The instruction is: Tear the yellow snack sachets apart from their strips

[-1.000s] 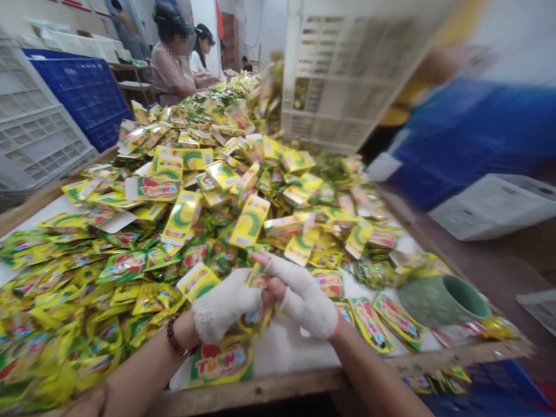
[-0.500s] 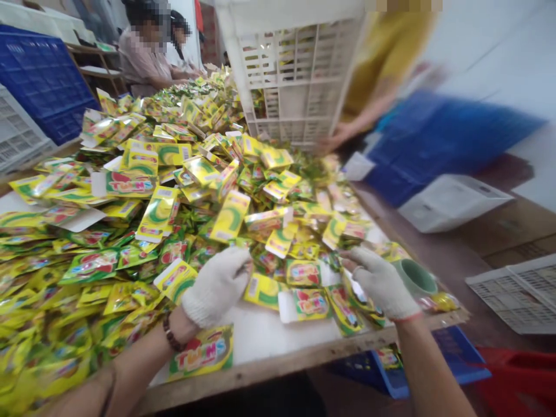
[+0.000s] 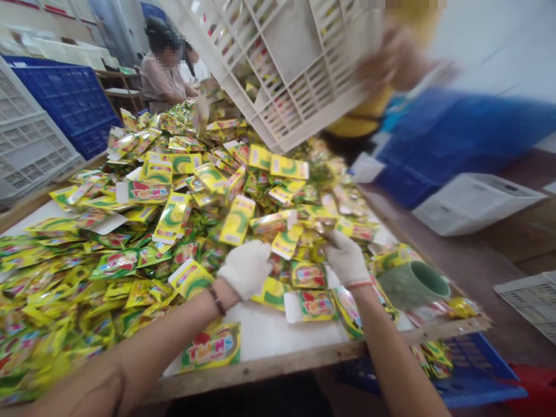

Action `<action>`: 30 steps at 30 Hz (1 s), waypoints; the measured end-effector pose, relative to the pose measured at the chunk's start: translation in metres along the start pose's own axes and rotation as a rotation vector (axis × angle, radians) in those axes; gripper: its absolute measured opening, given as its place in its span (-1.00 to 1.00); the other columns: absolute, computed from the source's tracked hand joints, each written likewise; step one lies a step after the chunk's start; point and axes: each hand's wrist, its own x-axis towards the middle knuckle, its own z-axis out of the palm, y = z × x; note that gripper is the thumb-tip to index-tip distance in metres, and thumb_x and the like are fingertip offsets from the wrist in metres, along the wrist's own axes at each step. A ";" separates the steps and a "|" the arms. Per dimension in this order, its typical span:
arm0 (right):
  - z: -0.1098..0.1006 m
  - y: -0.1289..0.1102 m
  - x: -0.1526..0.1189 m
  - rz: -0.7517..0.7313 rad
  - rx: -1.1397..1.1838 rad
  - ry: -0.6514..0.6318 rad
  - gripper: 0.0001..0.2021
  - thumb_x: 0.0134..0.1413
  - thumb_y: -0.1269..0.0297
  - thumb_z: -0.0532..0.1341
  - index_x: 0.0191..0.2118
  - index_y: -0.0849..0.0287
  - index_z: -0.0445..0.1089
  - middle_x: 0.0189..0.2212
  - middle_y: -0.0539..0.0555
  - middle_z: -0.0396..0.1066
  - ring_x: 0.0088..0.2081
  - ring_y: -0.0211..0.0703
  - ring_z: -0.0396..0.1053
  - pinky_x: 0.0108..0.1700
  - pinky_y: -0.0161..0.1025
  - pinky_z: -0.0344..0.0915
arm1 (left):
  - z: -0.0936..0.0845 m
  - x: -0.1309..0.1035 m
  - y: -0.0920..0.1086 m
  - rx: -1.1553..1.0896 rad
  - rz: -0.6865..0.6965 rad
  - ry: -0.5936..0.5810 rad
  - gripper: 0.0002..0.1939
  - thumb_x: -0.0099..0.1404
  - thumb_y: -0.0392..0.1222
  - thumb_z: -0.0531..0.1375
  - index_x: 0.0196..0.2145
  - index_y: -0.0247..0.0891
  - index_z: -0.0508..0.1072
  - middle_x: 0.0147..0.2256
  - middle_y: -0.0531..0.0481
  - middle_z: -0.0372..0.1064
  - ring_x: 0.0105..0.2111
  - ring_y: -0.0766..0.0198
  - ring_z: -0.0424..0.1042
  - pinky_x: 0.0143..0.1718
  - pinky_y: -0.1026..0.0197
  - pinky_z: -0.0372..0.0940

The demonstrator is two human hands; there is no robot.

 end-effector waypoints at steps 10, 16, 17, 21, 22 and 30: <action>-0.033 -0.022 -0.032 0.002 0.417 0.117 -0.78 -0.04 0.17 0.26 -0.27 0.16 0.48 -0.50 -0.01 0.40 -0.49 -0.21 0.26 -0.44 -0.28 0.20 | -0.006 -0.012 -0.013 -0.823 -0.231 0.170 -0.87 0.12 -0.17 0.20 -0.42 -0.22 0.30 -0.52 0.12 0.34 -0.48 0.30 0.36 -0.44 0.27 0.22; 0.015 -0.068 -0.051 -0.064 0.666 -0.083 -0.79 -0.01 0.16 0.27 -0.26 0.16 0.44 -0.42 0.01 0.44 -0.42 -0.21 0.33 -0.38 -0.29 0.28 | -0.009 -0.031 -0.002 -1.645 -0.449 0.174 -0.54 -0.06 -0.11 0.39 -0.22 -0.28 0.36 -0.37 0.00 0.51 -0.41 0.24 0.51 -0.39 0.24 0.39; 0.024 -0.076 -0.054 -0.080 0.661 -0.095 -0.80 0.01 0.17 0.25 -0.27 0.16 0.42 -0.41 0.02 0.45 -0.39 -0.18 0.36 -0.35 -0.27 0.30 | -0.007 -0.033 -0.001 -1.680 -0.468 0.200 -0.56 -0.07 -0.10 0.40 -0.25 -0.29 0.37 -0.37 0.00 0.51 -0.41 0.25 0.51 -0.39 0.25 0.40; 0.046 -0.094 -0.062 -0.126 0.594 -0.084 -0.84 0.08 0.19 0.18 -0.28 0.16 0.35 -0.36 0.05 0.44 -0.33 -0.15 0.39 -0.26 -0.23 0.35 | -0.001 -0.036 0.000 -1.763 -0.436 0.261 -0.59 -0.04 -0.11 0.41 -0.28 -0.26 0.36 -0.37 0.04 0.49 -0.43 0.31 0.50 -0.40 0.28 0.40; 0.049 -0.094 -0.064 -0.123 0.576 -0.075 -0.83 0.09 0.19 0.17 -0.25 0.16 0.34 -0.36 0.05 0.43 -0.33 -0.15 0.39 -0.27 -0.24 0.36 | -0.001 -0.037 -0.001 -1.760 -0.420 0.269 -0.59 -0.05 -0.13 0.42 -0.29 -0.26 0.35 -0.37 0.05 0.49 -0.44 0.32 0.49 -0.39 0.29 0.40; 0.048 -0.093 -0.071 -0.030 0.774 -0.406 -0.68 0.00 0.07 0.26 -0.18 0.16 0.41 -0.31 0.08 0.50 -0.30 -0.11 0.43 -0.23 -0.21 0.40 | 0.008 -0.041 -0.002 -1.398 -0.255 0.281 -0.76 0.10 -0.12 0.29 -0.29 -0.24 0.38 -0.32 0.05 0.41 -0.34 0.31 0.42 -0.31 0.27 0.35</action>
